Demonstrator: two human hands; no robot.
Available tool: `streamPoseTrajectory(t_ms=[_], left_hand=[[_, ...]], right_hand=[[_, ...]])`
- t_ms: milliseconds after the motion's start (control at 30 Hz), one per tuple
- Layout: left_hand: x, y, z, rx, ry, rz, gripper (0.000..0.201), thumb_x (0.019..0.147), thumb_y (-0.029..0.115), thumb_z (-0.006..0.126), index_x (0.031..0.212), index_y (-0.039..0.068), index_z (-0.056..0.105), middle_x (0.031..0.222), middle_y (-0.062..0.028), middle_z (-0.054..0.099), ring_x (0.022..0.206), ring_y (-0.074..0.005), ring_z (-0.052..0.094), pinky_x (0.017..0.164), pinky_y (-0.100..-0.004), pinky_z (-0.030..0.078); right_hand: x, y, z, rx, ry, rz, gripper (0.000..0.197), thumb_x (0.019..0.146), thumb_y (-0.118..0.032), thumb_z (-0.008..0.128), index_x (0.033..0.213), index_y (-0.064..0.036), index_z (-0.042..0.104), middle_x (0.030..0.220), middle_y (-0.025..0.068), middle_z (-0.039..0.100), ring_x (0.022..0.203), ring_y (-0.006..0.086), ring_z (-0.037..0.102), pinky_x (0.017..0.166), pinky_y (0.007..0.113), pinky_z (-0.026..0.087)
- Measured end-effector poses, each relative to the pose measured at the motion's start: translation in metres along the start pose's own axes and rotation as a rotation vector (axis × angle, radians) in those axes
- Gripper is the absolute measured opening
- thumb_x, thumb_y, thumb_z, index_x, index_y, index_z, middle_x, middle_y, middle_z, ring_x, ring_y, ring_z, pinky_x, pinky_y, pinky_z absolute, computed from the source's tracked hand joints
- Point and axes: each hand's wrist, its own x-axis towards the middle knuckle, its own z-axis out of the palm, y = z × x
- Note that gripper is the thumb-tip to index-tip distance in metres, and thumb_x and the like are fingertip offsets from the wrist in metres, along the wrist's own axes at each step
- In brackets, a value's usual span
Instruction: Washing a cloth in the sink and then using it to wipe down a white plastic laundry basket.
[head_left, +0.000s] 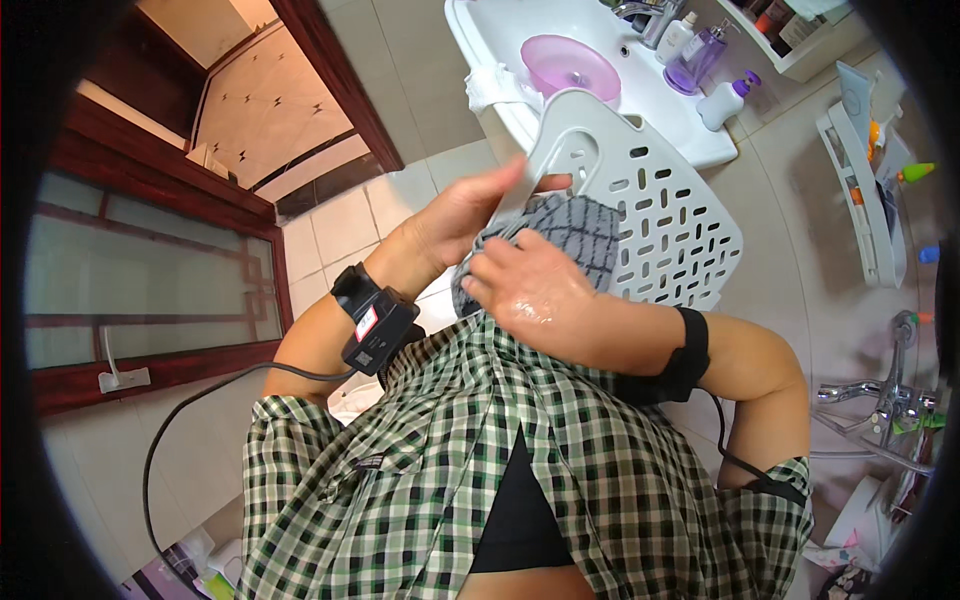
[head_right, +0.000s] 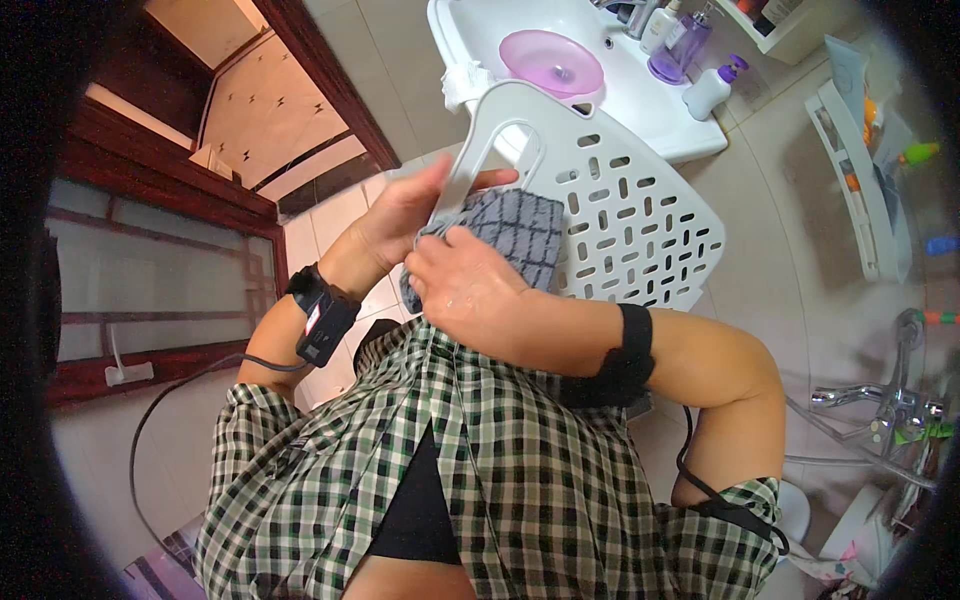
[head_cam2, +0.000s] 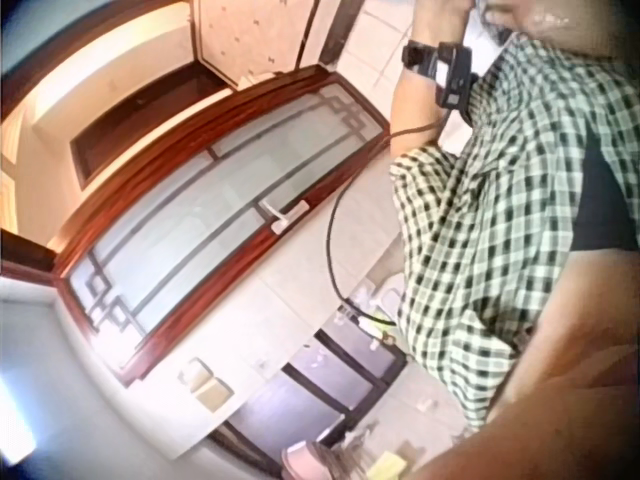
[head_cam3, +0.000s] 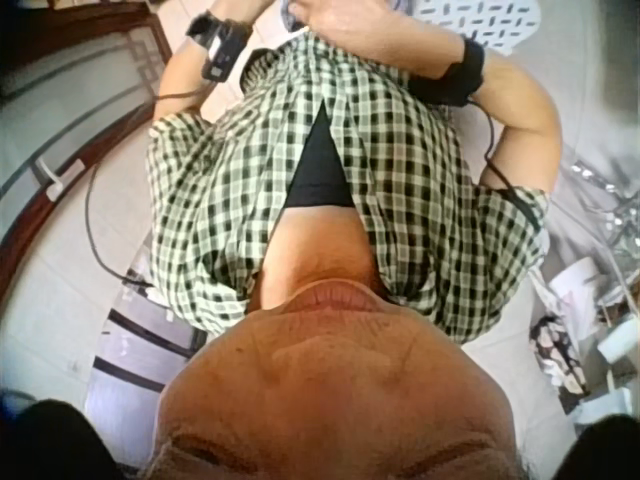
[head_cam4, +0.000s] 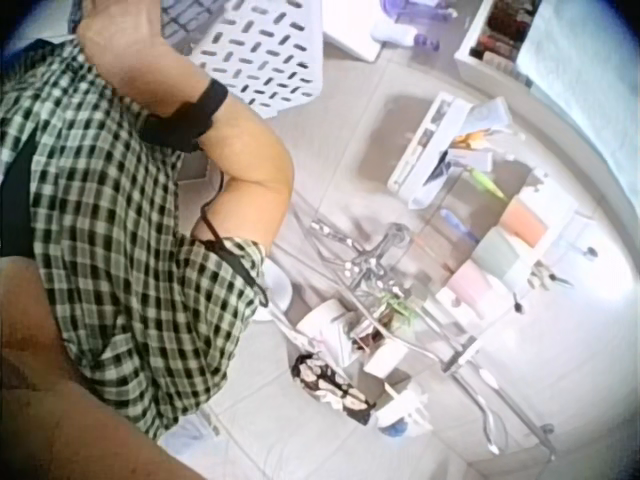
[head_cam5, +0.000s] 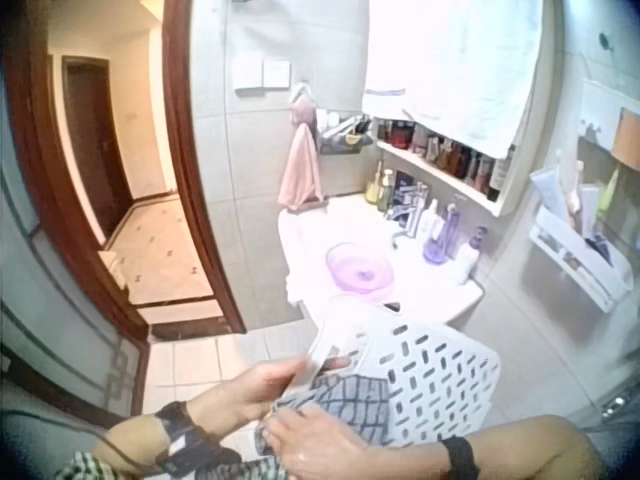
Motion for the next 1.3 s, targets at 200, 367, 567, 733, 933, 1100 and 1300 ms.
streamPoseTrajectory(t_ms=[200,367,567,733,933,1100,1300], left_hand=[[0.003,0.002,0.006,0.205,0.109,-0.144,0.043,0.084,0.036,0.040,0.108,0.002,0.048,0.098,-0.0114,0.053,0.091,-0.0160,0.050,0.081,-0.0270,0.040],[0.003,0.013,-0.001,0.198,0.163,-0.045,0.042,0.083,0.039,0.041,0.102,0.003,0.051,0.089,-0.0082,0.054,0.075,-0.0133,0.053,0.068,-0.0248,0.045],[-0.003,0.033,0.002,0.140,0.164,-0.032,0.047,0.083,0.039,0.039,0.109,0.000,0.043,0.098,-0.0128,0.052,0.077,-0.0167,0.055,0.066,-0.0275,0.047],[0.025,0.024,0.004,0.007,0.077,0.019,0.047,0.085,0.038,0.035,0.113,0.001,0.038,0.103,-0.0160,0.050,0.084,-0.0227,0.056,0.070,-0.0329,0.048],[0.034,0.015,0.024,-0.210,0.146,0.122,0.043,0.086,0.034,0.031,0.114,0.002,0.037,0.110,-0.0212,0.045,0.090,-0.0333,0.052,0.072,-0.0415,0.047],[0.030,-0.001,0.032,-0.195,0.114,0.099,0.039,0.087,0.035,0.030,0.091,0.002,0.048,0.104,-0.0193,0.048,0.088,-0.0320,0.054,0.071,-0.0396,0.048],[0.047,-0.002,0.045,0.064,0.233,0.106,0.042,0.084,0.034,0.040,0.109,0.000,0.039,0.099,-0.0160,0.051,0.085,-0.0259,0.055,0.072,-0.0353,0.047]], right_hand=[[0.007,-0.010,0.008,-0.127,-0.116,-0.044,0.011,0.063,-0.019,0.055,0.069,-0.0142,0.063,0.079,-0.0018,0.048,0.083,0.0155,0.041,0.065,0.026,0.031],[0.002,-0.005,0.005,-0.065,-0.089,-0.082,0.022,0.064,-0.016,0.052,0.083,-0.0061,0.055,0.076,-0.0001,0.045,0.078,0.0140,0.042,0.062,0.026,0.031],[-0.040,0.017,0.004,0.028,-0.076,0.075,0.030,0.063,-0.014,0.052,0.092,-0.0082,0.056,0.076,0.0010,0.045,0.077,0.0160,0.042,0.062,0.028,0.031],[-0.087,0.046,-0.015,-0.002,-0.055,0.151,0.023,0.063,-0.013,0.052,0.086,-0.0119,0.056,0.079,0.0015,0.047,0.081,0.0165,0.044,0.065,0.028,0.034],[-0.173,0.138,-0.057,-0.228,0.104,0.540,0.021,0.062,-0.007,0.050,0.081,-0.0116,0.058,0.071,0.0094,0.045,0.071,0.0267,0.048,0.057,0.036,0.040],[-0.190,0.164,-0.088,0.090,0.431,0.794,0.018,0.073,-0.010,0.052,0.090,-0.0106,0.058,0.075,0.0083,0.047,0.074,0.0252,0.047,0.064,0.032,0.039],[-0.149,0.165,-0.078,0.331,0.675,0.628,0.019,0.074,-0.010,0.051,0.090,-0.0125,0.059,0.079,0.0069,0.048,0.080,0.0242,0.046,0.071,0.030,0.039]])
